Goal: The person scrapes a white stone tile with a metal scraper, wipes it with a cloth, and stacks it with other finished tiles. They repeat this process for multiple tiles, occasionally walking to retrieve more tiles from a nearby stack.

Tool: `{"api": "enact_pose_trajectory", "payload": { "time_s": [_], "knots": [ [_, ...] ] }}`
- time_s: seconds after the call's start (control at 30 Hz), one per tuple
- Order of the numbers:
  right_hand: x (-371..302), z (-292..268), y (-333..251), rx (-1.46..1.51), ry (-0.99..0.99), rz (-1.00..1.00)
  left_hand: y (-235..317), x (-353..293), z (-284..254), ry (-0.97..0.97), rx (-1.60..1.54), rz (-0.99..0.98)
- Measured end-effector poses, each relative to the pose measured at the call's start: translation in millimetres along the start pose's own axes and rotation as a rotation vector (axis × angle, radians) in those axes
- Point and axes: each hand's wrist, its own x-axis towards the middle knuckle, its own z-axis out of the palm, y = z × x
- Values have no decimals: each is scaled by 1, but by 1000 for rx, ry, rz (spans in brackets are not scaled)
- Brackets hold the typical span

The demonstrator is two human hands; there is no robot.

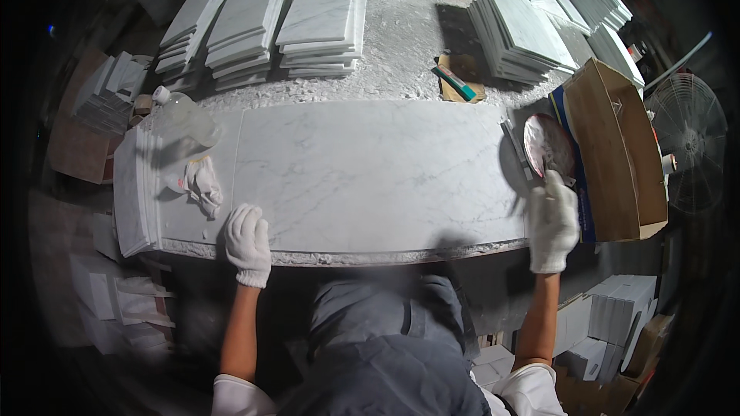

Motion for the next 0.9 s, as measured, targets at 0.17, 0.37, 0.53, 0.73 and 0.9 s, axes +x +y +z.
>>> {"api": "enact_pose_trajectory", "payload": {
  "time_s": [0.17,0.37,0.53,0.73,0.9],
  "knots": [
    [-39,79,-58,-478,-490,-260,49,-3,-8,-83,-147,136],
    [-83,120,-166,678,-1218,-589,58,4,-26,-29,-160,0],
    [-47,113,-132,253,-879,-195,29,-5,-48,35,-76,-133],
    [-50,115,-135,381,-947,-792,19,-6,-39,90,-32,-130],
    [-71,122,-146,825,-1408,-150,14,0,-22,56,-12,-65]
  ]
}}
